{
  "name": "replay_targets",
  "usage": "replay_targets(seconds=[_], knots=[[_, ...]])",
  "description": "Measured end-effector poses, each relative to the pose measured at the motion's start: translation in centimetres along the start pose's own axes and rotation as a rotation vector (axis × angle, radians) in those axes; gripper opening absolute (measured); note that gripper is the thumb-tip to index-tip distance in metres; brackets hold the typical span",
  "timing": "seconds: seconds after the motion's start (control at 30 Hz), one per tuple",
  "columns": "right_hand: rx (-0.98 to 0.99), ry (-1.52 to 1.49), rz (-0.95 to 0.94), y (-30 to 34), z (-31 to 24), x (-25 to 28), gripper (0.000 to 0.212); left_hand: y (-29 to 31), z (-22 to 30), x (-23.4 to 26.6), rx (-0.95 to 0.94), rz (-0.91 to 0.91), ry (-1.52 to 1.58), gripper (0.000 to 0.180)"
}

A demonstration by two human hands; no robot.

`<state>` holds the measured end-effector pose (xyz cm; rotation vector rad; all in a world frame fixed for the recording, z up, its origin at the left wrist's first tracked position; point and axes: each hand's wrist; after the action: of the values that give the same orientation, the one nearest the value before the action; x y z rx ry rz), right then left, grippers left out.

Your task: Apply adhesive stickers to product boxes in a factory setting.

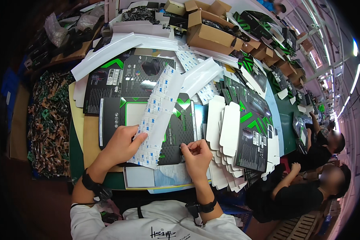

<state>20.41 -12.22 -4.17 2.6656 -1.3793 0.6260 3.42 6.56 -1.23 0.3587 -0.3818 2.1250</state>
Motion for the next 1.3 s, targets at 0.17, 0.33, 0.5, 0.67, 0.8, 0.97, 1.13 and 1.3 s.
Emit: replay_targets(seconds=[0.17,0.33,0.5,0.67,0.8,0.97,1.13,1.3], knots=[[0.06,0.21,-0.018,-0.3,-1.0,0.7,0.03,-0.3,0.5,-0.2,0.021,0.0,0.051,0.027],[0.269,0.581,0.146,-1.0,-1.6,2.5,0.026,-0.1,-0.6,0.4,0.088,0.004,0.094,0.025],[0.408,0.261,0.04,1.4,-5.8,1.6,0.028,-0.3,0.1,0.0,0.07,0.012,0.13,0.027],[0.358,0.284,-0.455,-0.6,-9.2,-3.6,0.028,0.1,-0.6,-0.5,0.116,0.024,0.505,0.025],[0.389,0.083,-0.633,-2.3,-9.3,-4.2,0.023,0.4,-0.1,0.6,0.096,0.012,0.691,0.023],[0.222,-0.246,-0.786,-2.8,-8.6,-3.8,0.013,0.4,-0.1,1.8,0.104,-0.025,0.81,0.024],[0.678,-0.06,-0.579,-2.7,-9.5,-4.0,0.022,0.4,-0.3,2.2,0.148,-0.06,0.968,0.025],[1.015,0.041,-0.412,-3.5,-9.2,-3.8,0.027,0.2,0.6,2.6,0.265,-0.125,1.128,0.027]])
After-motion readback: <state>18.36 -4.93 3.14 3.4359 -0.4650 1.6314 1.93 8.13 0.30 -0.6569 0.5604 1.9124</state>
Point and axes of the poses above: each hand's wrist, its own y-axis away from the middle knuckle, its own x-axis out of the back of the hand, z = x × y, and after that the axes turned 5 degrees about y, right-handed
